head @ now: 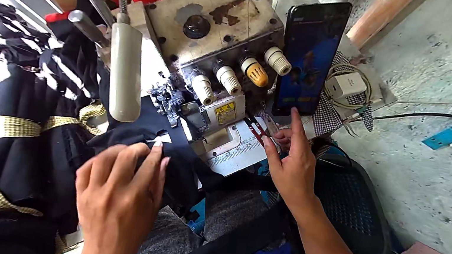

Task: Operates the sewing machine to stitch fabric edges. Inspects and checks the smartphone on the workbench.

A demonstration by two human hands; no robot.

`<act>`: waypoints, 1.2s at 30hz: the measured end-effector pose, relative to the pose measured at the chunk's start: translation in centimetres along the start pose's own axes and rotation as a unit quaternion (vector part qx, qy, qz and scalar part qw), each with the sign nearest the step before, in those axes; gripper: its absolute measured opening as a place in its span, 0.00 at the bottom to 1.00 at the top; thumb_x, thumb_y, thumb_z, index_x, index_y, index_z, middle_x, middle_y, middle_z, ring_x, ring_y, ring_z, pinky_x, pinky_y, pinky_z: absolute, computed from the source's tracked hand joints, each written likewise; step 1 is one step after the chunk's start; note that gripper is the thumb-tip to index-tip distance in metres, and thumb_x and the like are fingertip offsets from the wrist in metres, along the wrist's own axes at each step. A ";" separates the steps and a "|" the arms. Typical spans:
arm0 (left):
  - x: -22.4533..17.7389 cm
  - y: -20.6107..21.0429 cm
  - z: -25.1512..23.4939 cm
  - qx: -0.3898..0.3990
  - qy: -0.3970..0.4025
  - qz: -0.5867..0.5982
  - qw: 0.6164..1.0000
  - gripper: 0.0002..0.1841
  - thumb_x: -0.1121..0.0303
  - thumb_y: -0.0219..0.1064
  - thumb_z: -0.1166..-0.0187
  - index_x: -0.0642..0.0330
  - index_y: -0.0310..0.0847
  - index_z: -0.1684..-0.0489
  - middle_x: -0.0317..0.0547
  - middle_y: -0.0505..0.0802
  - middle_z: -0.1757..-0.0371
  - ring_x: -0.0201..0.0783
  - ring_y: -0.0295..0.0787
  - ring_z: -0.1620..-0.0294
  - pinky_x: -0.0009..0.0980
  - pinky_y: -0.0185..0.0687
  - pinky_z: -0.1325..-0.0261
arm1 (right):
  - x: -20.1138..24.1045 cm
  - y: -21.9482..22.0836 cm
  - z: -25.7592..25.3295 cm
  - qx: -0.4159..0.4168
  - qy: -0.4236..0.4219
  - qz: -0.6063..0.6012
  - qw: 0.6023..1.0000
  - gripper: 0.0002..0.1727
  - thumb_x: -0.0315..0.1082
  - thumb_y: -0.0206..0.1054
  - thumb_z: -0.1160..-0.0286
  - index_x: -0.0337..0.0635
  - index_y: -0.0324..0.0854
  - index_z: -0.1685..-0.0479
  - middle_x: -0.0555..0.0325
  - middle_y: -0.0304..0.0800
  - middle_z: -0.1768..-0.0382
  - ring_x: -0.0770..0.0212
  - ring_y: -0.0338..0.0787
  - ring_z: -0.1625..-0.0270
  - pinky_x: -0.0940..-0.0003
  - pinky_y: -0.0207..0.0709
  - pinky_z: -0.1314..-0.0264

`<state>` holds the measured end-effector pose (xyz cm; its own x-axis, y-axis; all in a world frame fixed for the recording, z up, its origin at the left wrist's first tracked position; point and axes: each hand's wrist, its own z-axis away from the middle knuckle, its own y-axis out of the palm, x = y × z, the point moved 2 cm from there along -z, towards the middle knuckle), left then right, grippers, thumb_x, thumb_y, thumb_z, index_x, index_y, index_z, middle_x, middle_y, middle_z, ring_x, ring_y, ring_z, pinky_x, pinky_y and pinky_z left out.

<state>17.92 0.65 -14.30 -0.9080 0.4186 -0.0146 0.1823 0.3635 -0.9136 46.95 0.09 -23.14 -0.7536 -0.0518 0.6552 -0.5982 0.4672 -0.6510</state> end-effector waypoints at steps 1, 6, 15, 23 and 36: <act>-0.3 0.3 0.6 0.005 -0.007 -0.004 1.000 0.20 0.56 0.59 0.12 0.58 0.91 0.39 0.58 0.93 0.48 0.60 0.87 0.41 0.56 0.75 0.39 | -0.1 -0.1 -0.1 0.004 -0.003 0.003 1.000 0.44 0.46 0.68 0.17 0.42 0.51 0.05 0.54 0.89 0.53 0.60 0.88 0.51 0.61 0.85 0.45; -0.6 1.4 2.1 0.002 -0.035 0.025 0.999 0.25 0.54 0.59 0.13 0.61 0.83 0.27 0.60 0.89 0.37 0.59 0.84 0.35 0.51 0.76 0.34 | 0.2 -0.5 -0.9 0.026 -0.013 0.028 0.999 0.48 0.49 0.68 0.18 0.44 0.46 0.03 0.52 0.87 0.55 0.57 0.87 0.57 0.59 0.85 0.53; -0.8 1.9 2.1 -0.018 -0.055 0.017 0.998 0.23 0.54 0.59 0.14 0.52 0.84 0.27 0.54 0.90 0.37 0.57 0.83 0.34 0.52 0.72 0.35 | 0.2 -0.5 -1.4 0.039 -0.006 0.043 0.998 0.46 0.53 0.67 0.17 0.49 0.50 0.03 0.50 0.86 0.57 0.55 0.86 0.61 0.57 0.84 0.56; -1.2 1.9 1.7 -0.025 -0.059 0.013 0.998 0.23 0.53 0.58 0.14 0.56 0.85 0.29 0.57 0.90 0.40 0.59 0.83 0.35 0.53 0.73 0.37 | 3.0 0.4 0.1 0.006 -0.073 -0.139 0.988 0.23 0.41 0.70 0.20 0.34 0.81 0.33 0.53 0.91 0.54 0.65 0.91 0.52 0.69 0.89 0.48; -1.2 1.7 1.7 -0.018 -0.066 0.018 0.997 0.22 0.55 0.58 0.12 0.55 0.86 0.29 0.53 0.89 0.32 0.56 0.82 0.31 0.52 0.73 0.36 | 8.1 3.7 -0.5 0.306 0.017 -0.506 0.806 0.07 0.33 0.74 0.25 0.36 0.88 0.64 0.59 0.92 0.60 0.71 0.90 0.52 0.73 0.85 0.44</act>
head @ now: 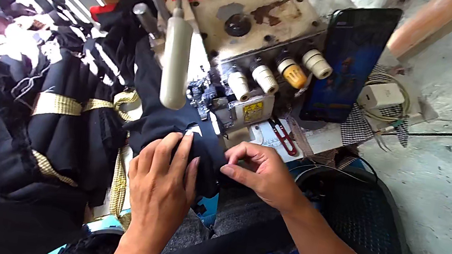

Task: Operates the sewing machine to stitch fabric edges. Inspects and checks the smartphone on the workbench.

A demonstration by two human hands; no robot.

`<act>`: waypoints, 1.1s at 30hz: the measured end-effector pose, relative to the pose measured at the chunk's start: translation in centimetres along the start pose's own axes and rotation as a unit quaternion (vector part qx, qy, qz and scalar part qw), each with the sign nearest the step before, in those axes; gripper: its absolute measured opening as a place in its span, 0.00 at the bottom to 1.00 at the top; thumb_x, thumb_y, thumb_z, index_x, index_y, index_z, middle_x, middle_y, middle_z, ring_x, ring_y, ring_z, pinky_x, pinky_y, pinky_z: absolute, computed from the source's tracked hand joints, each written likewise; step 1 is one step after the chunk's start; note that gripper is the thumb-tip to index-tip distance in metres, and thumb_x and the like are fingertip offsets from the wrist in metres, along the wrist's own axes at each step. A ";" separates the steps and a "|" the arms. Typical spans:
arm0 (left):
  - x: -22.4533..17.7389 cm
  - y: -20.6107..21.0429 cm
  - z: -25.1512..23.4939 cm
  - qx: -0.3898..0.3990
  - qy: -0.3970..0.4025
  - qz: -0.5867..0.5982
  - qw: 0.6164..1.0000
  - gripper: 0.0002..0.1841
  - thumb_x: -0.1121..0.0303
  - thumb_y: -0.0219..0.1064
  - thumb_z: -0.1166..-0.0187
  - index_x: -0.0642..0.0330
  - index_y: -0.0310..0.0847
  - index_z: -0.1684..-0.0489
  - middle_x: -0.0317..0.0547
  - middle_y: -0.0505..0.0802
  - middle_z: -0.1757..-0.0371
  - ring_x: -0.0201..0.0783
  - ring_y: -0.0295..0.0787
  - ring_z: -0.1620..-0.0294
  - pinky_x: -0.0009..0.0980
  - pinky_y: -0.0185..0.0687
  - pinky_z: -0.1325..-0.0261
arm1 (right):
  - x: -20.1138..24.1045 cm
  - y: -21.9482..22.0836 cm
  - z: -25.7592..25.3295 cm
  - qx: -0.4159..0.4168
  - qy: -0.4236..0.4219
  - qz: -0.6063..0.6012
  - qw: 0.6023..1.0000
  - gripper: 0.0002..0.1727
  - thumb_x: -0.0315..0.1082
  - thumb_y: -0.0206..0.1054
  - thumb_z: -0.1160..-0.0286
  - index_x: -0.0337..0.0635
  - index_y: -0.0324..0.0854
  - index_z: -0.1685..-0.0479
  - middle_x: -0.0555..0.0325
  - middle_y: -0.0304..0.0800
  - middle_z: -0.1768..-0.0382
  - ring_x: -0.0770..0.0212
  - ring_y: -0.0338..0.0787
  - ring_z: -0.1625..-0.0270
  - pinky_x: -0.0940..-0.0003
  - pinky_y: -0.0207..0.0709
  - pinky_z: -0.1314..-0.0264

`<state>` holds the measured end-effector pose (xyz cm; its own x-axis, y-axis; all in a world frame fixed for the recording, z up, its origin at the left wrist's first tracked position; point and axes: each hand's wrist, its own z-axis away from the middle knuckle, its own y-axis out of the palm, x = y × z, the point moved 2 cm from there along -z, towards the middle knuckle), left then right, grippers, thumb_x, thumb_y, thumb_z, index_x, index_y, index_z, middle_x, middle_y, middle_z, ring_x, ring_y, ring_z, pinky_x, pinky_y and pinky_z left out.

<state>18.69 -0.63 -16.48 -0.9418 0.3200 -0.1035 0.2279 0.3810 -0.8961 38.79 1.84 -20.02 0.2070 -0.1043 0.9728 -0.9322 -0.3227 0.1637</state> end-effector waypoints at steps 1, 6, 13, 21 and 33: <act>0.0 0.0 0.0 0.002 -0.002 -0.001 1.000 0.22 0.55 0.58 0.13 0.55 0.86 0.29 0.52 0.89 0.32 0.55 0.82 0.31 0.52 0.73 0.35 | 0.2 0.0 0.0 -0.009 -0.002 0.000 1.000 0.07 0.33 0.74 0.25 0.37 0.88 0.61 0.59 0.92 0.61 0.70 0.90 0.53 0.72 0.85 0.44; 0.1 0.0 0.0 0.006 -0.003 -0.009 1.000 0.21 0.55 0.59 0.13 0.51 0.85 0.28 0.46 0.89 0.31 0.52 0.81 0.29 0.50 0.73 0.35 | -1.2 0.1 -0.1 -0.061 0.007 0.095 0.994 0.25 0.40 0.81 0.31 0.40 0.82 0.37 0.58 0.92 0.54 0.65 0.92 0.50 0.67 0.89 0.41; 0.2 0.0 0.0 0.004 -0.001 -0.006 1.000 0.21 0.56 0.60 0.13 0.51 0.85 0.28 0.47 0.89 0.31 0.52 0.81 0.30 0.49 0.72 0.36 | -1.7 0.2 0.0 -0.033 -0.007 0.146 0.989 0.10 0.39 0.77 0.28 0.40 0.90 0.64 0.56 0.93 0.49 0.67 0.91 0.42 0.70 0.87 0.41; -1.5 0.2 -0.7 0.011 0.038 0.030 0.999 0.19 0.61 0.56 0.15 0.56 0.88 0.35 0.48 0.89 0.29 0.50 0.77 0.20 0.57 0.56 0.13 | 3.6 2.7 -0.7 -0.022 -0.034 -0.021 0.999 0.05 0.29 0.72 0.26 0.35 0.85 0.62 0.58 0.89 0.63 0.70 0.90 0.57 0.72 0.88 0.52; 0.2 1.6 -0.5 -0.077 -0.006 0.137 0.988 0.13 0.72 0.66 0.17 0.58 0.93 0.42 0.45 0.94 0.34 0.45 0.85 0.25 0.49 0.69 0.16 | 2.2 3.4 3.2 -0.034 -0.044 0.230 0.972 0.15 0.39 0.71 0.21 0.39 0.87 0.74 0.58 0.92 0.69 0.67 0.90 0.55 0.72 0.81 0.49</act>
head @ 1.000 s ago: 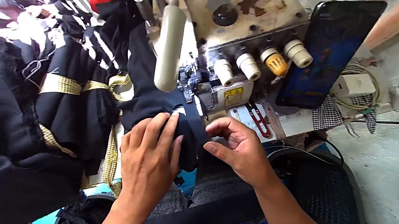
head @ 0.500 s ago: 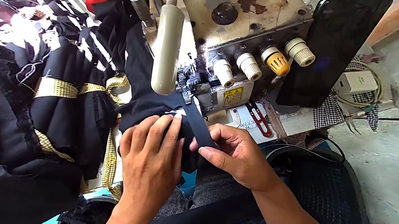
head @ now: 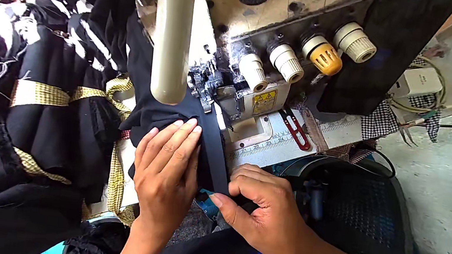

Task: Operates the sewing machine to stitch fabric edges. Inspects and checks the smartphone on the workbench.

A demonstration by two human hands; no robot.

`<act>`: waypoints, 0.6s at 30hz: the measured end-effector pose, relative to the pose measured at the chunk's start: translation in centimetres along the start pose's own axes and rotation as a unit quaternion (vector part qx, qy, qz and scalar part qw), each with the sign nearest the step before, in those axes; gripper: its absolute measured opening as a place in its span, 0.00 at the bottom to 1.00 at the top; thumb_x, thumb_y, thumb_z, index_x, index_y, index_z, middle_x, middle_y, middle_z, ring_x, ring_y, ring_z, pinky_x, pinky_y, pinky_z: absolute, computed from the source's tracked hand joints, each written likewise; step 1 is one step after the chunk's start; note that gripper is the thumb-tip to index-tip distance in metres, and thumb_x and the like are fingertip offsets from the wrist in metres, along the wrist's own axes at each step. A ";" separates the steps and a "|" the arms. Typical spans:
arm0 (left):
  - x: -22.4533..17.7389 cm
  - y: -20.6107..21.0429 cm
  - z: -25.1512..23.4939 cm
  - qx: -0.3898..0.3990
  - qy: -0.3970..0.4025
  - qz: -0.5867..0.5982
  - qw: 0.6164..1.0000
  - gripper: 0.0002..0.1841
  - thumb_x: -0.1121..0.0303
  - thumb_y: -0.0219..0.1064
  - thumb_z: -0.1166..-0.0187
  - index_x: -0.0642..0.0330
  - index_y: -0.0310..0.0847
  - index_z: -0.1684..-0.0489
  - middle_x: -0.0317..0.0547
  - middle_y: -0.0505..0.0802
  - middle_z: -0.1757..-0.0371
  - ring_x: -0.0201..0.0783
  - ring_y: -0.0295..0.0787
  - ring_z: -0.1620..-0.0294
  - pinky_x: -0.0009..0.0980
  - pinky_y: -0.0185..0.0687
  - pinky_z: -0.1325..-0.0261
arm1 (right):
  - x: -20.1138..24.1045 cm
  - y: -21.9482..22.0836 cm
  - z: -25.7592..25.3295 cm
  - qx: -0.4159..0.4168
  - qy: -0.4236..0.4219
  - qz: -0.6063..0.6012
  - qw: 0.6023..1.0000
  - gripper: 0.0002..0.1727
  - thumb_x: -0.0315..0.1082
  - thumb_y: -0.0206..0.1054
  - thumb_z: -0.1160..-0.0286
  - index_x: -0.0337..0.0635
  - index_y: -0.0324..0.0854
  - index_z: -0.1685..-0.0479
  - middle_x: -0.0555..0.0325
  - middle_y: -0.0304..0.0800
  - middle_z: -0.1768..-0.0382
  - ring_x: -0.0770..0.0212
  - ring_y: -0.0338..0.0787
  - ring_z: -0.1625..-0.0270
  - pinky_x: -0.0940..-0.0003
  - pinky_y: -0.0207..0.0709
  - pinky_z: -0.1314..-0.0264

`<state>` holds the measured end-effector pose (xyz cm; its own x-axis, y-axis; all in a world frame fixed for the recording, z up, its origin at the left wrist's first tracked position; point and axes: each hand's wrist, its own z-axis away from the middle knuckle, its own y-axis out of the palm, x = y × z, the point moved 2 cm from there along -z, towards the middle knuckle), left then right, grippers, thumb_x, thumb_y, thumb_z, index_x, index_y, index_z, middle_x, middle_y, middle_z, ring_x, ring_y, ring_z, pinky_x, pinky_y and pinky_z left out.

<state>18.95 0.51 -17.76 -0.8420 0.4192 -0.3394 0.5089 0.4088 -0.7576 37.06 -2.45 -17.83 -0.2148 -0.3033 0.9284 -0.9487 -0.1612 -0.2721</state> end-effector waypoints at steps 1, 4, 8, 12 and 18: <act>0.0 0.1 0.0 -0.002 0.000 0.000 1.000 0.13 0.72 0.66 0.17 0.58 0.93 0.42 0.45 0.94 0.34 0.44 0.85 0.25 0.49 0.69 0.16 | 0.2 0.1 0.0 0.000 -0.005 -0.008 1.000 0.15 0.38 0.71 0.21 0.39 0.87 0.74 0.57 0.92 0.69 0.66 0.91 0.54 0.72 0.82 0.48; 0.1 0.1 0.0 -0.007 0.002 0.004 1.000 0.13 0.73 0.66 0.17 0.58 0.93 0.42 0.44 0.94 0.34 0.45 0.85 0.25 0.49 0.68 0.15 | 0.9 0.4 -0.2 -0.006 -0.022 -0.019 1.000 0.14 0.36 0.71 0.23 0.39 0.87 0.75 0.57 0.92 0.69 0.66 0.91 0.54 0.71 0.83 0.47; 0.3 0.1 0.4 -0.005 0.012 0.016 1.000 0.14 0.73 0.63 0.17 0.61 0.93 0.42 0.48 0.94 0.34 0.47 0.86 0.26 0.51 0.66 0.15 | 2.8 1.1 -0.9 -0.034 -0.064 0.028 0.997 0.13 0.36 0.72 0.23 0.39 0.87 0.74 0.57 0.92 0.70 0.63 0.91 0.55 0.65 0.82 0.39; 0.9 0.1 0.9 -0.010 0.037 0.039 0.999 0.13 0.71 0.63 0.18 0.65 0.92 0.44 0.51 0.94 0.35 0.48 0.84 0.24 0.49 0.61 0.14 | 4.6 2.4 -1.6 -0.080 -0.115 0.130 0.982 0.10 0.38 0.71 0.22 0.43 0.90 0.68 0.60 0.91 0.69 0.62 0.91 0.57 0.61 0.81 0.37; 0.4 0.1 0.4 -0.014 0.027 0.016 0.999 0.13 0.71 0.64 0.17 0.63 0.92 0.45 0.50 0.94 0.35 0.47 0.84 0.24 0.48 0.62 0.15 | 4.4 2.1 -1.3 -0.072 -0.101 0.113 0.986 0.11 0.37 0.70 0.22 0.42 0.89 0.70 0.59 0.92 0.69 0.63 0.92 0.57 0.62 0.82 0.37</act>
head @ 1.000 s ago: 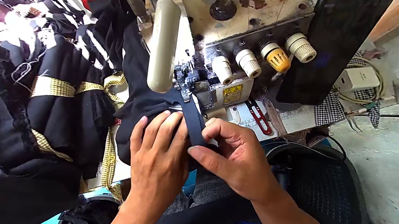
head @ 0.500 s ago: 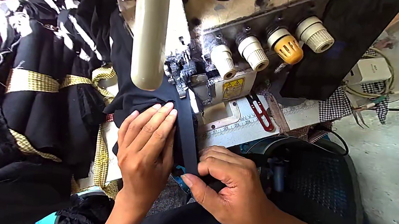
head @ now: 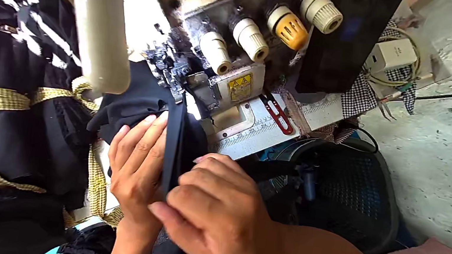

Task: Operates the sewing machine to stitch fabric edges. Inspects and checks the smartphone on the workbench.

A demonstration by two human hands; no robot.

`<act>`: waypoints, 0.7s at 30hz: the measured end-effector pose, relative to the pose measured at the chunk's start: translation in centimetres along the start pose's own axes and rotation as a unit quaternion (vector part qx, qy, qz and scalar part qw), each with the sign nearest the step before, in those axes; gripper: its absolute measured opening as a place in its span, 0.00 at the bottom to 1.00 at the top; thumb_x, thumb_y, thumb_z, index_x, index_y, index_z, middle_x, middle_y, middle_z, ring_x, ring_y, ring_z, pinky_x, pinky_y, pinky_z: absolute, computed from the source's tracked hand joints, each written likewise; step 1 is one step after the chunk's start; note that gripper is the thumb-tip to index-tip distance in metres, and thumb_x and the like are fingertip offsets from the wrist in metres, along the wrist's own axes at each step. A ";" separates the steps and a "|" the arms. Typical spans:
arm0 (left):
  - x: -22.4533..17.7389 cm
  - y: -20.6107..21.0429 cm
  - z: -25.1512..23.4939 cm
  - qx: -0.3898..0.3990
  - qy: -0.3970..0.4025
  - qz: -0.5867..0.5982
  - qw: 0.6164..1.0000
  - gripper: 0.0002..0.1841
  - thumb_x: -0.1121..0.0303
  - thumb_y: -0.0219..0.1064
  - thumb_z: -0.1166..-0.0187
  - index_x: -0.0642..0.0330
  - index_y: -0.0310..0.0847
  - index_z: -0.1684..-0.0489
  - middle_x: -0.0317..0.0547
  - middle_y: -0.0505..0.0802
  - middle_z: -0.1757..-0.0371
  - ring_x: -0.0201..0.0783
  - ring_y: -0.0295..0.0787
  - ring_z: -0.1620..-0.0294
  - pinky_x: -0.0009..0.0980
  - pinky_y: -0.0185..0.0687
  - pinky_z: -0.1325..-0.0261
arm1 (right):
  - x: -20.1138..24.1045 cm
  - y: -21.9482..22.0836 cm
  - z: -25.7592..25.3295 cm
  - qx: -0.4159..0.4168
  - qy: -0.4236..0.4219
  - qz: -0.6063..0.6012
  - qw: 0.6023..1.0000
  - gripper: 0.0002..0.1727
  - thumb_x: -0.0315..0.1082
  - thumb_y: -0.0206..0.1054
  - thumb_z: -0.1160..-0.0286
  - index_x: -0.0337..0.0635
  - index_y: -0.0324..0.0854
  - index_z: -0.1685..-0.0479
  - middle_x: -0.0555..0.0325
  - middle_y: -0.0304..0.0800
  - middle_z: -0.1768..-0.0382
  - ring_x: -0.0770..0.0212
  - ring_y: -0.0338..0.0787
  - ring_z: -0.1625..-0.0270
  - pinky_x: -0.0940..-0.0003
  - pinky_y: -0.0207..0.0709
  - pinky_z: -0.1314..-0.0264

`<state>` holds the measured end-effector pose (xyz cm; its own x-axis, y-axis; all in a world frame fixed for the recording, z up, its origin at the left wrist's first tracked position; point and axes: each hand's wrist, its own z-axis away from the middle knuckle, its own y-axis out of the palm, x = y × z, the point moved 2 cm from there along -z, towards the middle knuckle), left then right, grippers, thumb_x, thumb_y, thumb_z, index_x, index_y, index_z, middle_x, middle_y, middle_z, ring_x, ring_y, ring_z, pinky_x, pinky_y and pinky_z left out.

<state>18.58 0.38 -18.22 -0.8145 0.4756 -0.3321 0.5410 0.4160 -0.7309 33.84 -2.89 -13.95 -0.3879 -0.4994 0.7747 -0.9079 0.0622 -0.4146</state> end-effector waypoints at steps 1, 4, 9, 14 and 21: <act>-0.2 0.0 -0.1 0.000 -0.007 -0.004 1.000 0.13 0.71 0.63 0.17 0.63 0.93 0.44 0.50 0.94 0.34 0.48 0.84 0.25 0.49 0.64 0.15 | -0.5 -0.4 0.5 0.008 0.013 -0.015 1.000 0.12 0.37 0.71 0.22 0.41 0.89 0.71 0.59 0.92 0.69 0.63 0.92 0.56 0.63 0.82 0.38; -0.3 0.2 -0.2 0.005 -0.019 -0.017 1.000 0.15 0.71 0.64 0.16 0.61 0.91 0.38 0.47 0.92 0.31 0.46 0.83 0.23 0.49 0.64 0.14 | -2.5 -1.4 2.1 0.035 0.052 -0.043 0.997 0.12 0.36 0.71 0.22 0.41 0.88 0.72 0.58 0.93 0.66 0.65 0.91 0.53 0.68 0.83 0.44; -0.3 0.3 -0.5 0.016 -0.024 -0.016 0.999 0.16 0.71 0.63 0.15 0.60 0.89 0.35 0.46 0.91 0.29 0.45 0.81 0.21 0.50 0.63 0.13 | -5.1 -1.4 3.6 0.057 0.090 -0.071 0.992 0.12 0.36 0.72 0.23 0.40 0.89 0.72 0.56 0.93 0.63 0.67 0.90 0.52 0.75 0.82 0.49; -0.4 0.2 -0.5 0.022 -0.020 -0.018 0.999 0.16 0.70 0.63 0.15 0.60 0.89 0.35 0.46 0.91 0.29 0.45 0.81 0.21 0.50 0.63 0.13 | -4.4 -1.9 3.5 0.044 0.082 -0.061 0.994 0.11 0.36 0.71 0.22 0.40 0.89 0.72 0.56 0.93 0.62 0.67 0.90 0.50 0.74 0.82 0.47; -0.4 -0.1 -0.9 0.038 -0.009 -0.014 0.999 0.18 0.67 0.62 0.14 0.57 0.85 0.29 0.45 0.90 0.27 0.44 0.79 0.20 0.50 0.62 0.13 | -7.9 -0.6 4.4 0.063 0.165 -0.097 0.979 0.11 0.36 0.71 0.22 0.39 0.90 0.69 0.59 0.92 0.64 0.75 0.89 0.58 0.82 0.82 0.56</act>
<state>19.08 0.79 -17.50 -0.8334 0.4496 -0.3214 0.5011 0.3694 -0.7826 38.16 -2.83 -21.92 -0.2600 -0.1826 0.9482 -0.9506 -0.1237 -0.2845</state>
